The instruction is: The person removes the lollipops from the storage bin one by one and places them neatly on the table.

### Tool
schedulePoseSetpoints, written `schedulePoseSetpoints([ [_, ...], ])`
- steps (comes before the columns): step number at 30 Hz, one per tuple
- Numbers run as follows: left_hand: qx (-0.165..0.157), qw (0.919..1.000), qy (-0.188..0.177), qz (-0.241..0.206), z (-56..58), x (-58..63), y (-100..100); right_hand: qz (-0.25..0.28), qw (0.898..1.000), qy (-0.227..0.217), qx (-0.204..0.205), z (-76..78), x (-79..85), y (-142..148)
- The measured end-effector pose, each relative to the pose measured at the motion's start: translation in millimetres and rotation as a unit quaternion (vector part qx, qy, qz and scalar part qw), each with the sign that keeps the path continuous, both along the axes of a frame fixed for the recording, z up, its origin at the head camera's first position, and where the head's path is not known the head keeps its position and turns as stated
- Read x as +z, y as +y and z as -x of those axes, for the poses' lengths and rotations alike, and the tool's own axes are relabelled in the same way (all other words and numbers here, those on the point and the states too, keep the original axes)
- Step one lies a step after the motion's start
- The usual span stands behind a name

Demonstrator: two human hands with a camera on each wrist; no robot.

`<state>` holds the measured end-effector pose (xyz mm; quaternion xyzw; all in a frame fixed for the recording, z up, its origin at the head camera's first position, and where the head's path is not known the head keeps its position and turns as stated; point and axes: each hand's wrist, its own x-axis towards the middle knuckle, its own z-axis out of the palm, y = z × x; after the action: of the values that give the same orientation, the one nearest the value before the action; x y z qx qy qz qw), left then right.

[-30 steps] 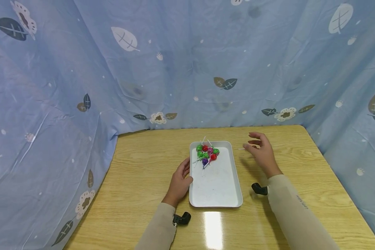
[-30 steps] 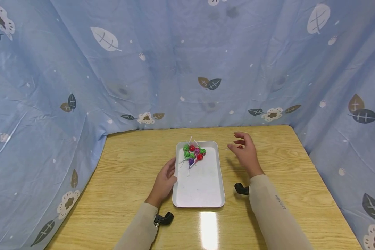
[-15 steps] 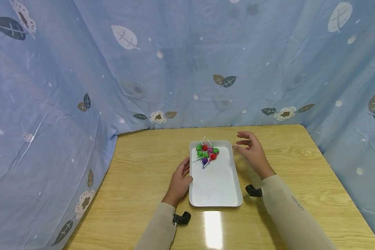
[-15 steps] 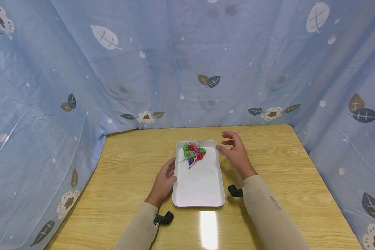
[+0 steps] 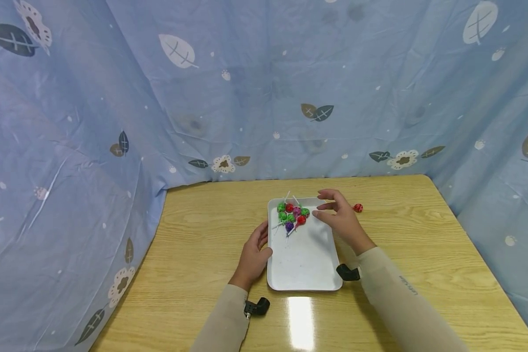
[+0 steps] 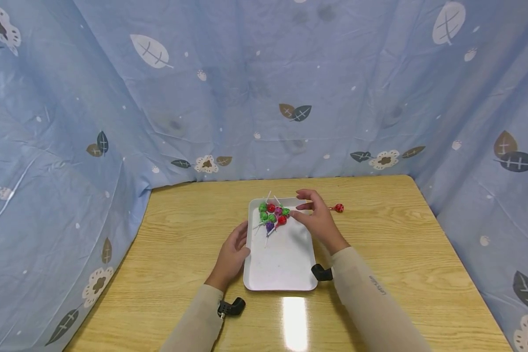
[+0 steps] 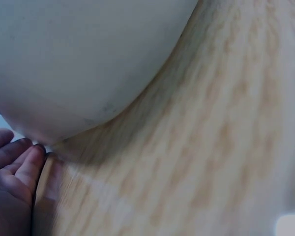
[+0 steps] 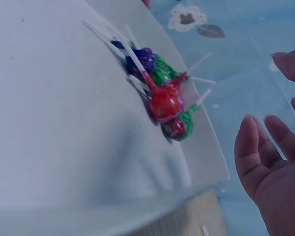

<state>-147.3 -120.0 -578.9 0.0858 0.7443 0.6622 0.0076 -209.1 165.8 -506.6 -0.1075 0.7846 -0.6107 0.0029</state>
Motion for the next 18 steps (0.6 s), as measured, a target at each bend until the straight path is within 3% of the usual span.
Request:
schedulePoseSetpoints([
  [11,0.000,1.0000,0.001,0.000,0.7,-1.9,0,0.005,0.999,-0.023,0.028,1.7,-12.3,-16],
  [18,0.000,1.0000,0.000,0.000,1.3,-1.0,0,-0.023,0.998,-0.041,0.049,3.9,-20.8,-29],
])
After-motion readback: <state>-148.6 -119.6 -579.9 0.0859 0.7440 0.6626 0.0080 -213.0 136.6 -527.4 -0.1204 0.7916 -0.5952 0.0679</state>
